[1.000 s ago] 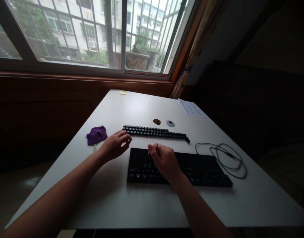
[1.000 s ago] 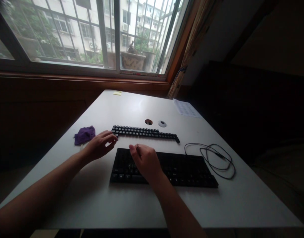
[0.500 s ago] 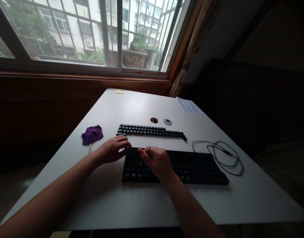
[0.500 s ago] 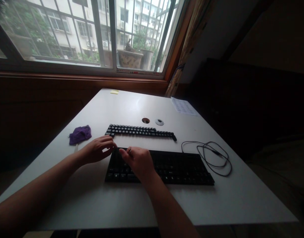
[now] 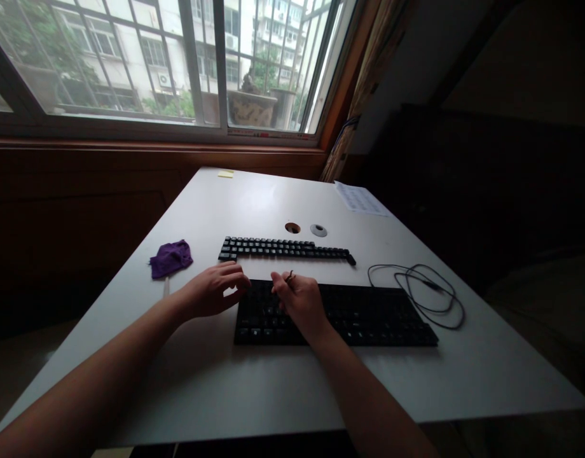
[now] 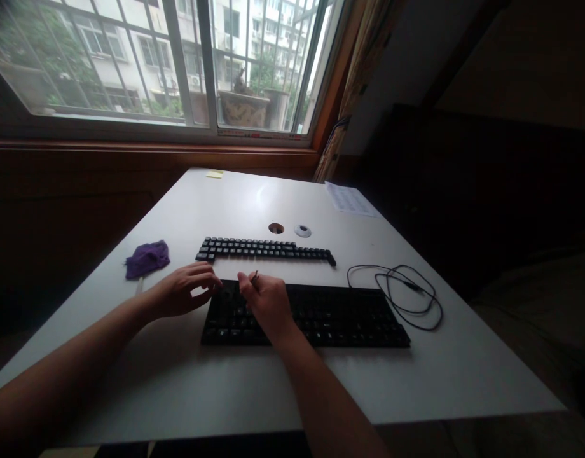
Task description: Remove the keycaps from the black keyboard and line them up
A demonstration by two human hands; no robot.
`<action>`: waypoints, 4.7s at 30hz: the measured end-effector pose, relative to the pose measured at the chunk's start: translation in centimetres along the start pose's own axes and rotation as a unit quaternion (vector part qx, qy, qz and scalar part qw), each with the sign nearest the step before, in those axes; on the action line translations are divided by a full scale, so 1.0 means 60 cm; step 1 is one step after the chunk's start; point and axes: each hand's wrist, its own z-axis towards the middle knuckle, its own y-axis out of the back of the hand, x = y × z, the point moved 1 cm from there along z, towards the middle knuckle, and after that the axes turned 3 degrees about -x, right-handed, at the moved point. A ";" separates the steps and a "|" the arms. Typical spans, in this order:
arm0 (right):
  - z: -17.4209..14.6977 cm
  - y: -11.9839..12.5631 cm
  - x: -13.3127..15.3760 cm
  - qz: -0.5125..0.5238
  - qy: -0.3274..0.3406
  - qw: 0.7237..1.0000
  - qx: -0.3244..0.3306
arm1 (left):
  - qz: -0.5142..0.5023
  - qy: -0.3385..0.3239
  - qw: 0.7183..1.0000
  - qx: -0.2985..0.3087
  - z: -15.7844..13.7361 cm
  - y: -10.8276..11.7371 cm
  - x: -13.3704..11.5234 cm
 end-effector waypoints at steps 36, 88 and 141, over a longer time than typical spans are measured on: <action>-0.010 0.001 0.011 -0.122 0.191 0.973 0.040 | -0.058 0.004 0.997 0.042 0.000 -0.007 -0.005; 0.007 0.002 -0.002 0.229 -0.135 0.962 -0.068 | -0.114 0.039 0.989 -0.091 0.012 -0.021 -0.030; 0.001 -0.006 -0.005 -0.017 0.168 0.985 0.016 | -0.390 0.151 0.903 -0.101 0.003 -0.027 -0.003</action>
